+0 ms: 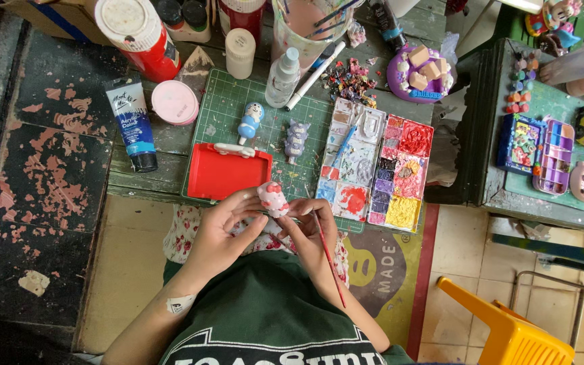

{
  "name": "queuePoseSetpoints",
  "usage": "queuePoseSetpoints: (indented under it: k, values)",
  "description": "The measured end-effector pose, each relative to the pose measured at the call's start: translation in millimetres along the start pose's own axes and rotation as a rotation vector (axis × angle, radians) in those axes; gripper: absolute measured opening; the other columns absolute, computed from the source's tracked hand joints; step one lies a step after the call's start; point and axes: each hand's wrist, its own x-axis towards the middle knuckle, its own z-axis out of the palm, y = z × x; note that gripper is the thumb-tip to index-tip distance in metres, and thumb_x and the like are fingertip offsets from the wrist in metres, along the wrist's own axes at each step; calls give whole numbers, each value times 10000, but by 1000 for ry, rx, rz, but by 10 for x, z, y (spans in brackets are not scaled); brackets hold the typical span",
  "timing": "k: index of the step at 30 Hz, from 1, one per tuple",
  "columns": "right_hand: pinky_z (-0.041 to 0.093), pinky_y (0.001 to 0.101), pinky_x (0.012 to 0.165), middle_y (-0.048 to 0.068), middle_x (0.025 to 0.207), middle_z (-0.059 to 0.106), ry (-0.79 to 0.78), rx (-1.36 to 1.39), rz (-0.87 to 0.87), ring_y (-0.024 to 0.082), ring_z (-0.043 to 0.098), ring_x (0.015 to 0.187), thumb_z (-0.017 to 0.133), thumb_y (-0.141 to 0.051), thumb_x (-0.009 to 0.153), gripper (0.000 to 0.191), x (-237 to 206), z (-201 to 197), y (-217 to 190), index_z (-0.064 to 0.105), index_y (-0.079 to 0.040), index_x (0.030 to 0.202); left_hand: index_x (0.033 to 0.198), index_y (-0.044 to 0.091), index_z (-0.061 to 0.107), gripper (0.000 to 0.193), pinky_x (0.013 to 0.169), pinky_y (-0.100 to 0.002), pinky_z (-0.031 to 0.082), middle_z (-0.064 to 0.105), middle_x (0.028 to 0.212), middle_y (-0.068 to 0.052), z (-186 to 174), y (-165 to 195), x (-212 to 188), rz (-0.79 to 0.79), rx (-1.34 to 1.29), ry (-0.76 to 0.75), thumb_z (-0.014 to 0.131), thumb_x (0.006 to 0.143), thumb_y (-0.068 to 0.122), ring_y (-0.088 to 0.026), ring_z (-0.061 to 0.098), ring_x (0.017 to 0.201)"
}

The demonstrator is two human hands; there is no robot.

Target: The person paints a small white figurine with red paint using a fine brush. They repeatedly dip the brush into a water container and then into a red paint palette to reload paint, then apply it to the figurine's surface.

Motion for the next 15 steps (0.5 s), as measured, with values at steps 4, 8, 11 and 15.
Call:
queuePoseSetpoints:
  k: [4, 8, 11, 15]
  values:
    - [637, 299, 684, 121, 1116, 590, -12, -20, 10, 175, 689, 969, 677, 116, 938, 316, -20, -1, -18, 465, -44, 1109, 1399, -62, 544, 469, 1025, -315, 539, 694, 1285, -115, 7, -24, 8, 16, -85, 8, 680, 959, 28, -164, 679, 1168]
    - [636, 296, 695, 126, 1116, 592, -34, 2, -6, 174, 686, 965, 675, 124, 939, 321, -27, -14, -16, 461, -43, 1112, 1388, -71, 548, 464, 1023, -319, 544, 695, 1278, -122, 2, -27, 31, -3, -102, 20, 683, 955, 30, -167, 681, 1163]
    - [639, 297, 715, 127, 1120, 593, -37, -5, -10, 163, 679, 963, 679, 130, 939, 329, -46, -7, 9, 458, -43, 1109, 1368, -74, 561, 451, 1017, -320, 550, 704, 1257, -131, 10, -35, 37, 1, -110, 30, 698, 951, 28, -170, 687, 1148]
    - [609, 270, 735, 123, 1135, 598, -54, -42, -6, 148, 670, 1005, 693, 138, 924, 344, -62, 12, 43, 456, -46, 1093, 1349, -72, 564, 457, 996, -323, 564, 701, 1246, -128, 34, -62, 52, 6, -146, 74, 718, 929, 22, -167, 686, 1134]
